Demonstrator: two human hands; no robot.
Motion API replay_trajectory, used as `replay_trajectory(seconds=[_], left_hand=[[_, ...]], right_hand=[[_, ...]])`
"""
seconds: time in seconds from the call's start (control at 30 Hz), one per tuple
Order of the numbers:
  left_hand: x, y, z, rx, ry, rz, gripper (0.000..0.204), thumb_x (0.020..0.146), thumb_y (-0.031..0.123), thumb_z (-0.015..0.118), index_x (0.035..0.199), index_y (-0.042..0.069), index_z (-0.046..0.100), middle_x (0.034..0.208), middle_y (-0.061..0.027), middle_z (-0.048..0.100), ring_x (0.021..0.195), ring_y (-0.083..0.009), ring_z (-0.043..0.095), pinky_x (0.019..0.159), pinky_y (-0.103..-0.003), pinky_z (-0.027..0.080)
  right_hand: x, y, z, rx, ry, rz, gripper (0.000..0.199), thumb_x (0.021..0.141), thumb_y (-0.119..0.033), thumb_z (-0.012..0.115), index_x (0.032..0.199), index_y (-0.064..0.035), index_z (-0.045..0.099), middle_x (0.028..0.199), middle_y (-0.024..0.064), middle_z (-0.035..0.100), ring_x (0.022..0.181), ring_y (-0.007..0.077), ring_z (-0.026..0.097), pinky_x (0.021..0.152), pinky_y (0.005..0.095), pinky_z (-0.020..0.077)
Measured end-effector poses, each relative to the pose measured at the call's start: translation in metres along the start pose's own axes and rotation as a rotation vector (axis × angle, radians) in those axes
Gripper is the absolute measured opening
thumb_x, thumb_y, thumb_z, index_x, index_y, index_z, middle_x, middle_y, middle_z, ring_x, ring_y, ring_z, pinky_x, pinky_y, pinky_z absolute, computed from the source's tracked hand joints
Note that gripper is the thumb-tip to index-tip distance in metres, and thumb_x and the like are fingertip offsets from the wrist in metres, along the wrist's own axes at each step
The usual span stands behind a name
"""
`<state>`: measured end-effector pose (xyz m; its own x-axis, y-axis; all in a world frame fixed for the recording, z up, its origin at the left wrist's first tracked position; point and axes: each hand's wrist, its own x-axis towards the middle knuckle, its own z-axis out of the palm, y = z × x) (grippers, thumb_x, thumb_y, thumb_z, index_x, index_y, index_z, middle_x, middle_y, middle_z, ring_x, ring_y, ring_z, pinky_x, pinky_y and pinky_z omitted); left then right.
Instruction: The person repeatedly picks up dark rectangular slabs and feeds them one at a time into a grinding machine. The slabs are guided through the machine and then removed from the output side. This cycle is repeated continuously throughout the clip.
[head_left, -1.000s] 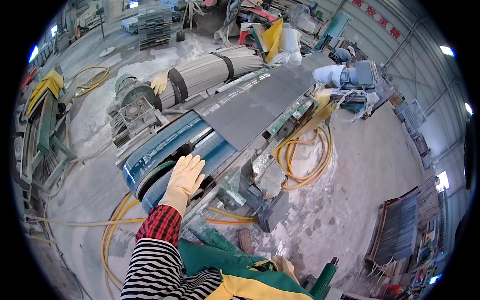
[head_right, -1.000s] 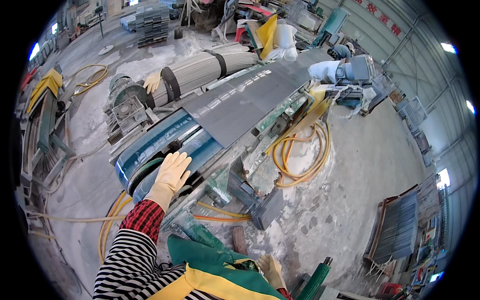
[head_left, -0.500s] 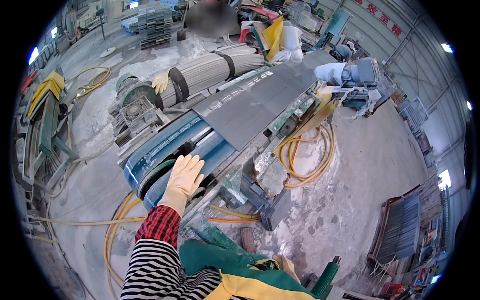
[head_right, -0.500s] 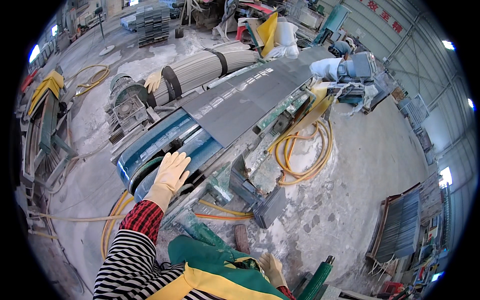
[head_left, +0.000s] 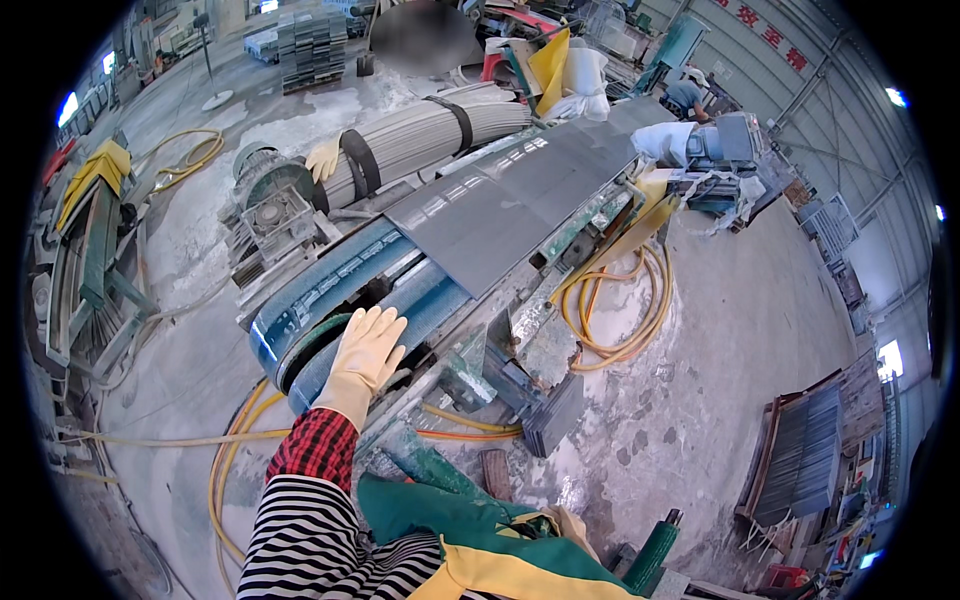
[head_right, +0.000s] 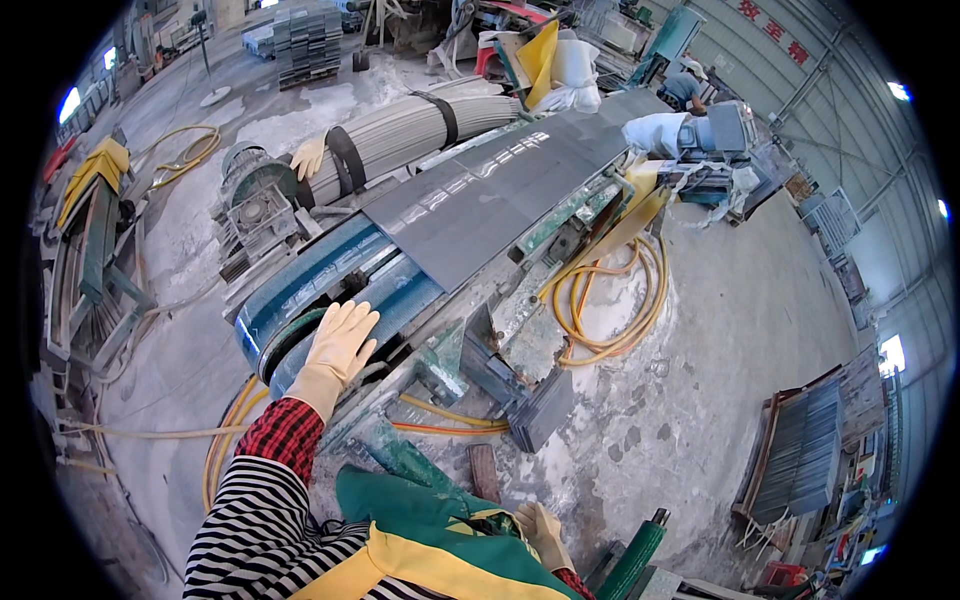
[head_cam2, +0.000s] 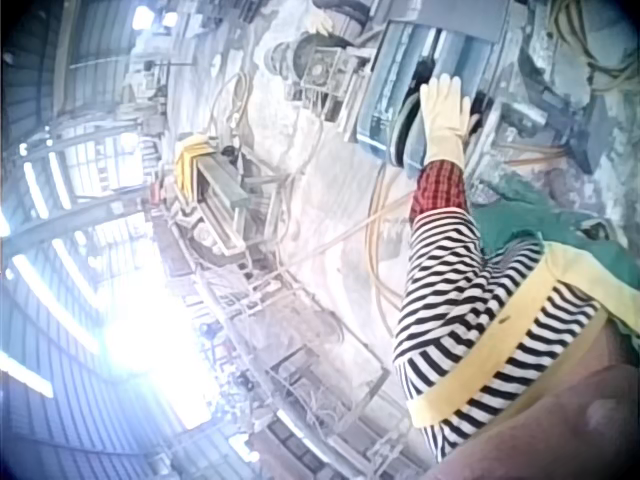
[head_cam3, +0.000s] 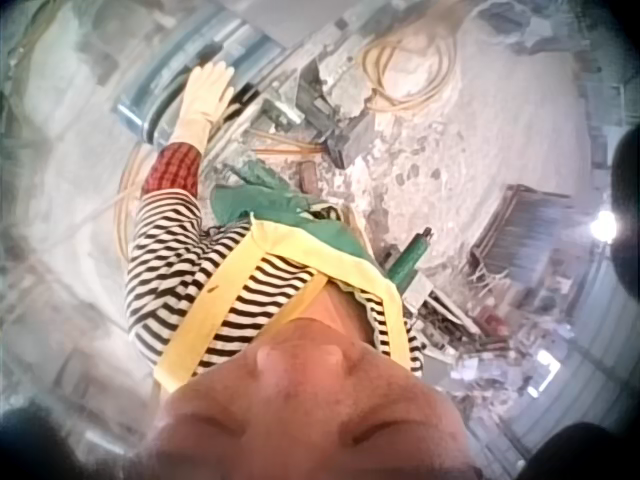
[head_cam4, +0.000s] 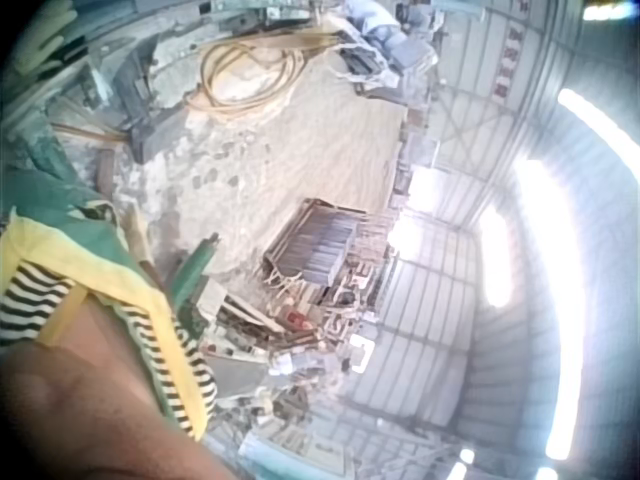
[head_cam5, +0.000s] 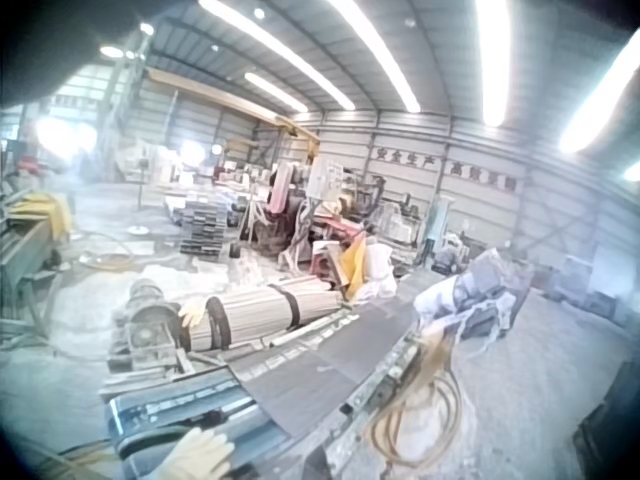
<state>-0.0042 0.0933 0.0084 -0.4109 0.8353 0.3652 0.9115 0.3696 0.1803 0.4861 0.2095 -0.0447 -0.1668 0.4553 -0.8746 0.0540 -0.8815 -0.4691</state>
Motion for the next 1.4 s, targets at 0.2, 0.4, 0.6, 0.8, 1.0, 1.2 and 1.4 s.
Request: replay_trajectory(seconds=[0.2,0.4,0.6,0.8,1.0,1.2,1.4], left_hand=[[-0.005,-0.002,-0.001,-0.011,0.005,0.002,0.046,0.09,0.027,0.062,0.132,0.01,0.056,0.14,-0.0125,0.053,0.134,-0.0313,0.044,0.118,-0.047,0.026],[-0.007,-0.002,-0.007,-0.038,0.01,0.0,0.046,0.089,0.024,0.065,0.131,0.01,0.057,0.14,-0.0129,0.054,0.134,-0.0323,0.044,0.118,-0.047,0.028],[-0.01,-0.001,-0.01,-0.029,0.011,0.004,0.046,0.088,0.023,0.065,0.131,0.01,0.057,0.139,-0.0133,0.054,0.134,-0.0331,0.045,0.117,-0.048,0.028],[-0.013,-0.005,-0.009,-0.059,0.026,0.008,0.044,0.089,0.026,0.064,0.129,0.009,0.058,0.139,-0.0135,0.054,0.133,-0.033,0.045,0.116,-0.046,0.031],[-0.016,-0.005,-0.013,-0.062,0.024,0.008,0.044,0.088,0.024,0.065,0.129,0.009,0.058,0.139,-0.0136,0.054,0.133,-0.0336,0.045,0.115,-0.046,0.033],[-0.019,-0.006,-0.012,-0.063,0.039,0.011,0.045,0.088,0.024,0.066,0.129,0.009,0.058,0.138,-0.0135,0.054,0.132,-0.0334,0.046,0.114,-0.046,0.033],[-0.024,-0.008,-0.013,-0.067,0.029,-0.002,0.045,0.088,0.024,0.066,0.129,0.009,0.058,0.139,-0.0134,0.054,0.133,-0.0337,0.045,0.114,-0.046,0.034]], right_hand=[[-0.005,-0.003,0.006,-0.142,0.007,-0.043,0.026,0.104,-0.018,0.04,0.079,-0.01,0.042,0.071,0.0006,0.033,0.059,0.0144,0.036,0.05,0.029,0.028],[0.0,-0.002,0.0,-0.151,-0.017,-0.048,0.02,0.102,-0.016,0.042,0.084,-0.0079,0.046,0.072,0.0006,0.036,0.06,0.0142,0.038,0.051,0.0285,0.0301],[0.01,0.003,-0.007,-0.057,-0.022,-0.029,0.017,0.102,-0.015,0.044,0.095,-0.0035,0.053,0.076,0.0017,0.044,0.063,0.0157,0.046,0.054,0.0288,0.0359],[0.025,0.009,-0.02,-0.251,0.123,-0.032,0.039,0.095,-0.023,0.056,0.122,0.0043,0.063,0.112,0.0086,0.072,0.095,0.0156,0.068,0.079,0.0263,0.0534],[0.007,0.001,0.001,-0.164,0.107,-0.008,0.024,0.104,-0.019,0.041,0.107,-0.0004,0.055,0.088,0.0059,0.058,0.071,0.0185,0.057,0.057,0.0298,0.0421],[0.03,0.008,-0.023,-0.207,0.036,-0.026,0.024,0.102,-0.02,0.046,0.109,0.0,0.057,0.097,0.0086,0.064,0.077,0.0203,0.063,0.059,0.0288,0.0467],[0.022,0.007,-0.015,-0.295,0.1,-0.058,0.035,0.1,-0.024,0.052,0.121,0.0029,0.058,0.115,0.0154,0.067,0.09,0.0247,0.068,0.067,0.0314,0.0546]])
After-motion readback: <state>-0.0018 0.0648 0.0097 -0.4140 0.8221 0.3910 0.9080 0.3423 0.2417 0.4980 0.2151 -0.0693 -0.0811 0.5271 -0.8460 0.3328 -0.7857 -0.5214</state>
